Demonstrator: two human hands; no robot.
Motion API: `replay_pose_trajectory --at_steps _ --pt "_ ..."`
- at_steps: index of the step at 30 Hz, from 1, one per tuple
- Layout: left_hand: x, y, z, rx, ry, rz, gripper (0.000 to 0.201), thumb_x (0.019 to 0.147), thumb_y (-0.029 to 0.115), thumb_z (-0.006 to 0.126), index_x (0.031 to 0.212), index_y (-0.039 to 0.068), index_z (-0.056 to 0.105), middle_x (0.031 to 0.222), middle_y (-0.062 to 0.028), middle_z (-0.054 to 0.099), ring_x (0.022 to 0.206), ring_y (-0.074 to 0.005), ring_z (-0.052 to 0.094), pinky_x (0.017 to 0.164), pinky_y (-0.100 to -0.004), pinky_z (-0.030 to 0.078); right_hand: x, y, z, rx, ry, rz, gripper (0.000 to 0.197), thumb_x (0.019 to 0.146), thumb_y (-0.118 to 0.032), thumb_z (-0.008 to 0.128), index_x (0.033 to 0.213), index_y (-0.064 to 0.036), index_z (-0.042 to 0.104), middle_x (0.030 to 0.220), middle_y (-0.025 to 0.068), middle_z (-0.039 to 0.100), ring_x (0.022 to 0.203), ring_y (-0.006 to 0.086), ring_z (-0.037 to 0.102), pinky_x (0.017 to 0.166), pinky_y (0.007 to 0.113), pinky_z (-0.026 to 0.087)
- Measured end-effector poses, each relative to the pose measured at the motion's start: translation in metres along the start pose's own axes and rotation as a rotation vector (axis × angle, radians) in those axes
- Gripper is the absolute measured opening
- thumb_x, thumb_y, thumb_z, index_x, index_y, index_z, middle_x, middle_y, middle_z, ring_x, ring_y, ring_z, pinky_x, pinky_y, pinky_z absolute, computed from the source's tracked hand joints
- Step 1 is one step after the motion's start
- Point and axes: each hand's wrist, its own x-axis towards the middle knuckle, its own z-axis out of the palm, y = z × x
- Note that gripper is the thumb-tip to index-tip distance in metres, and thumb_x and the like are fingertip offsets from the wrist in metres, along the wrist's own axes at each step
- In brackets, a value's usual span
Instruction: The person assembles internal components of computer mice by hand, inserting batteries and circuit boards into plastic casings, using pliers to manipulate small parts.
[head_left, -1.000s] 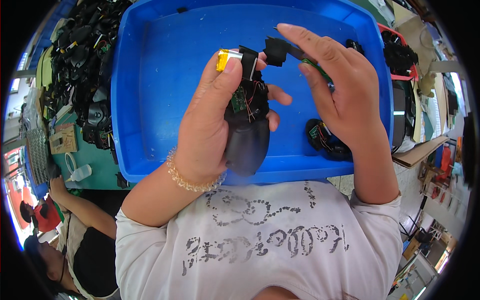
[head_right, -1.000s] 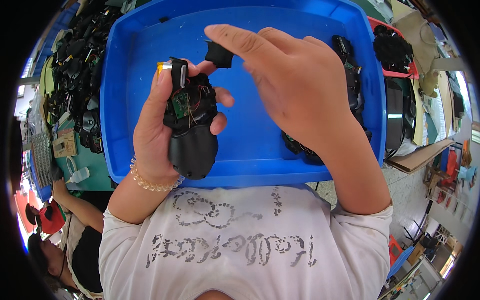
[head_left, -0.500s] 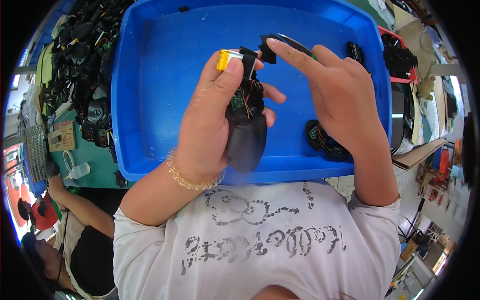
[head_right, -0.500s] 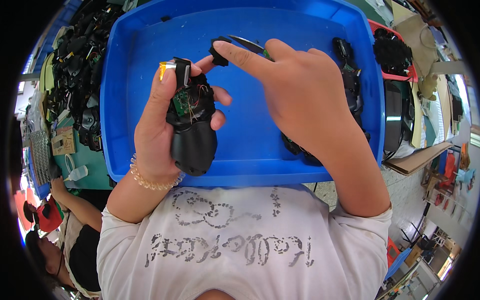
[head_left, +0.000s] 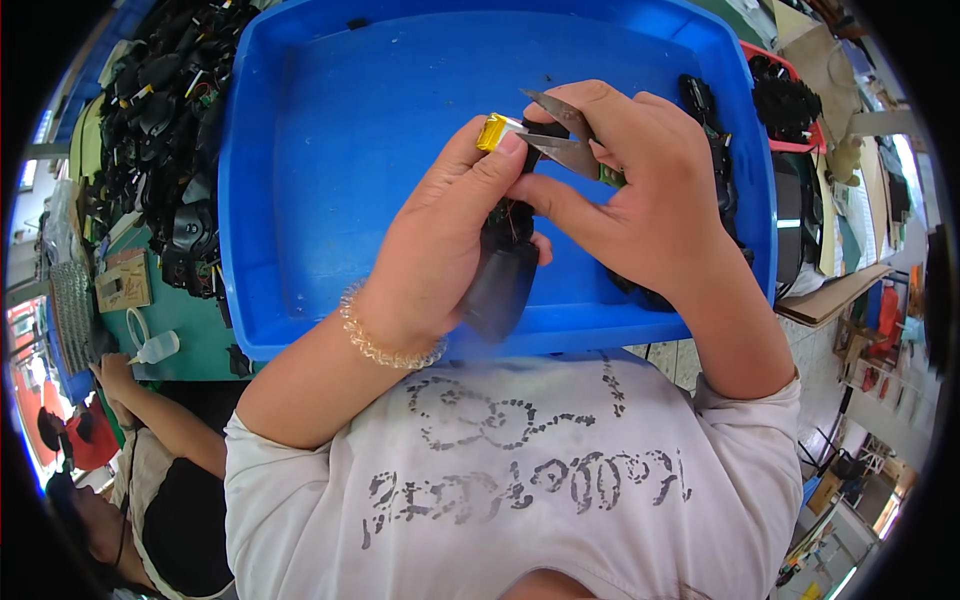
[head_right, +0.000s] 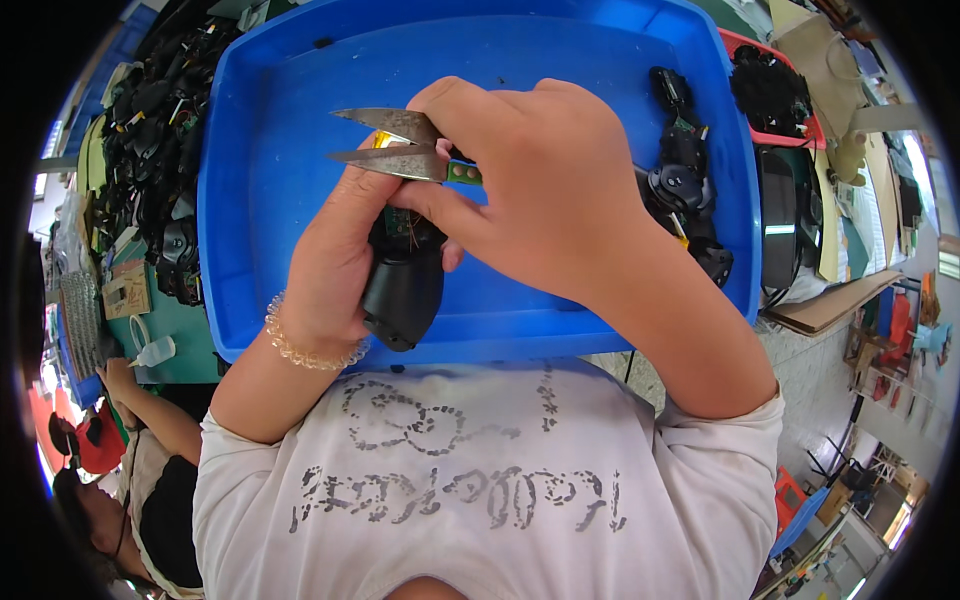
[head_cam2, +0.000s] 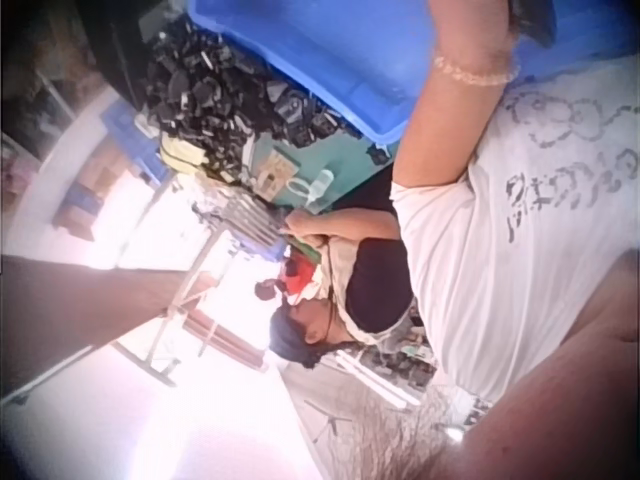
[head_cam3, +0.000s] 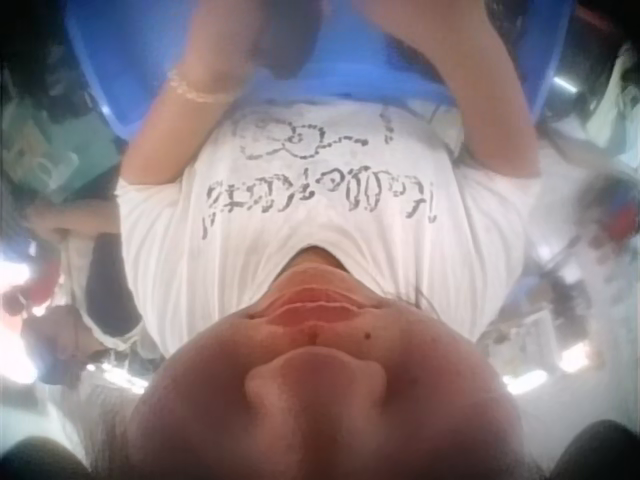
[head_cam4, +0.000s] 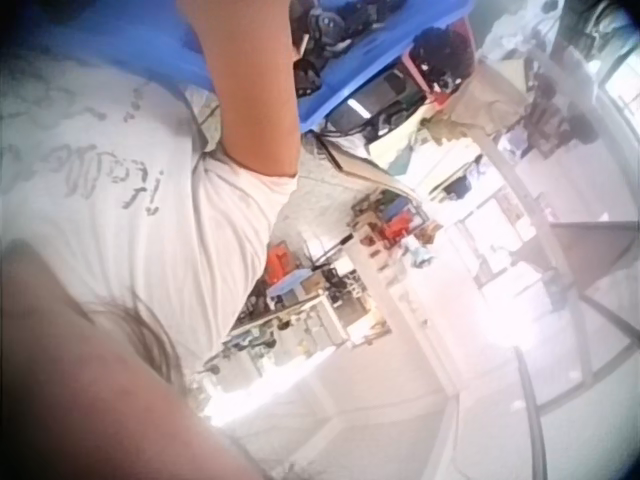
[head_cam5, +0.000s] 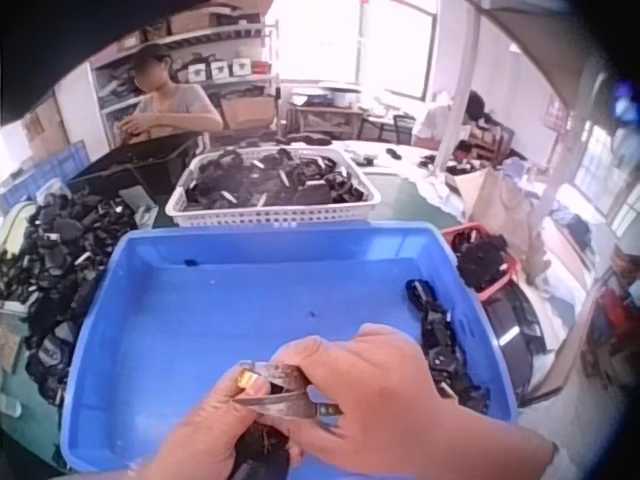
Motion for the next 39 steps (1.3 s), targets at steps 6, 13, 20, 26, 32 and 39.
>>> replay_pose_trajectory --at_steps 6,13,20,26,32,39 --pt "0.004 0.000 0.004 -0.020 0.049 -0.073 0.039 0.097 0.038 0.038 0.116 0.006 0.048 0.090 -0.0108 0.060 0.070 -0.0195 0.058 0.060 -0.0283 0.049 -0.002 0.006 -0.002 -0.044 -0.081 0.030 0.025 0.071 -0.015 0.072 0.091 -0.0045 0.061 0.070 0.0041 0.057 0.055 0.0183 0.048 0.053 0.028 0.037" --pt "0.007 0.002 -0.007 -0.117 -0.122 -0.097 0.056 0.095 0.053 0.028 0.114 0.005 0.048 0.093 -0.0151 0.060 0.069 -0.0229 0.059 0.055 -0.0294 0.049 -0.007 0.003 -0.008 0.519 -0.071 0.201 0.009 0.089 -0.007 0.054 0.092 -0.0002 0.058 0.076 0.0027 0.059 0.062 0.0062 0.051 0.057 0.022 0.041" --pt "0.005 0.004 -0.012 -0.194 -0.189 -0.102 0.056 0.095 0.052 0.028 0.110 0.003 0.052 0.091 -0.0130 0.061 0.064 -0.0230 0.059 0.051 -0.0292 0.048 -0.005 0.008 0.000 0.188 -0.069 -0.055 0.011 0.083 -0.002 0.055 0.093 0.0001 0.058 0.073 0.0055 0.059 0.058 0.0113 0.054 0.055 0.023 0.042" --pt "0.004 0.006 -0.008 -0.195 -0.049 -0.156 0.052 0.096 0.048 0.029 0.110 0.004 0.054 0.092 -0.0117 0.063 0.059 -0.0235 0.058 0.048 -0.0305 0.048 -0.007 0.009 0.003 0.109 -0.104 -0.067 0.014 0.078 0.002 0.054 0.091 -0.0004 0.057 0.069 0.0065 0.057 0.055 0.0138 0.055 0.053 0.024 0.043" --pt "0.002 -0.001 -0.019 -0.421 -0.323 -0.207 0.054 0.097 0.046 0.025 0.114 0.003 0.052 0.093 -0.0201 0.061 0.060 -0.0279 0.059 0.050 -0.0297 0.049 -0.005 -0.008 0.007 0.385 -0.268 0.359 0.024 0.068 0.008 0.049 0.089 0.0008 0.056 0.065 0.0068 0.051 0.056 0.0157 0.054 0.052 0.026 0.042" --pt "0.007 0.009 -0.006 -0.389 -0.168 -0.298 0.056 0.097 0.046 0.025 0.119 0.000 0.049 0.096 -0.0272 0.058 0.062 -0.0311 0.055 0.051 -0.0310 0.047 0.004 0.021 0.010 0.281 -0.103 -0.086 0.022 0.057 -0.003 0.067 0.075 -0.0047 0.053 0.060 0.0111 0.049 0.055 0.0295 0.053 0.050 0.034 0.041"
